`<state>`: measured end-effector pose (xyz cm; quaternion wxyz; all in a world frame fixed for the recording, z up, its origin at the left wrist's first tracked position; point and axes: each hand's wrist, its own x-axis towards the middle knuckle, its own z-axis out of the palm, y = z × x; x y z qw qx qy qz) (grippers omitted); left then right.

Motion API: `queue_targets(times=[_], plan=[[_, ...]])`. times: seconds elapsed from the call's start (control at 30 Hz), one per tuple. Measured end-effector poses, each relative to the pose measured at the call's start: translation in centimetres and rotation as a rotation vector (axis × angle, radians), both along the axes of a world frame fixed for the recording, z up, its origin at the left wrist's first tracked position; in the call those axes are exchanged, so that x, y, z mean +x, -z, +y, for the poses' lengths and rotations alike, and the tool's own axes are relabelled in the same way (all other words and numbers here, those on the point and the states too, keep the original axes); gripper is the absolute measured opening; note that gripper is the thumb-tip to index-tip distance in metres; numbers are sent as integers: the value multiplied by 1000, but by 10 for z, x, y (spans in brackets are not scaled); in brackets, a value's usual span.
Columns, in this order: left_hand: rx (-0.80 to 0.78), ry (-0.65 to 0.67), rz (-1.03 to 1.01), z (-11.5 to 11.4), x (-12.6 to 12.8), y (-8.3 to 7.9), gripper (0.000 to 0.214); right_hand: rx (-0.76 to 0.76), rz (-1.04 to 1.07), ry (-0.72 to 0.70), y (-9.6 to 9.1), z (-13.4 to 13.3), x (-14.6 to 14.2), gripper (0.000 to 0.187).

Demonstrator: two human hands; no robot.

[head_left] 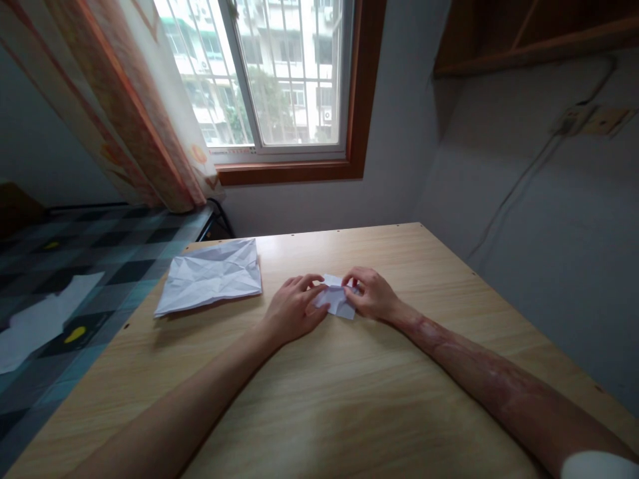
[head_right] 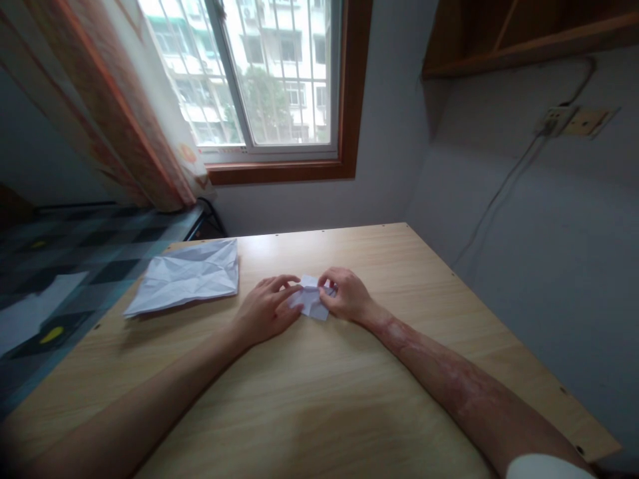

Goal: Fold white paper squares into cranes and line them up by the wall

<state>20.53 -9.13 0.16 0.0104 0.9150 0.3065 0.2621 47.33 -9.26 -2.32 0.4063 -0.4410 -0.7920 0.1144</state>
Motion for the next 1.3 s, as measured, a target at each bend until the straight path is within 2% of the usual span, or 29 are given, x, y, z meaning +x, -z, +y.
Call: queue_targets(times=[0.1,0.27,0.43,0.57,0.7,0.8,0.93,1.13,1.3], plan=[[-36,-35,24,2,0,2,34,-4,43,-29,-2,-2,-1,17],[-66,-11,37,5,0,4,42,-45,88,-87,-2,-4,-2,31],[-54,5,20,7,0,7,53,-88,112,-63,0,-3,-3,20],[-74,-4,19,8,0,6,61,-95,104,6,1,-2,-2,21],[-103,-23,63,8,-1,7,45,40,55,24,0,-1,0,16],[-110,-62,65,9,-2,11,39,81,18,3,-1,-2,0,21],[-116,-70,56,11,-2,14,42,65,6,-6,0,0,1,20],[-125,0,62,10,-3,11,44,-51,15,115,6,7,2,4],[-112,-35,90,7,-1,5,36,-89,158,98,3,4,3,23]])
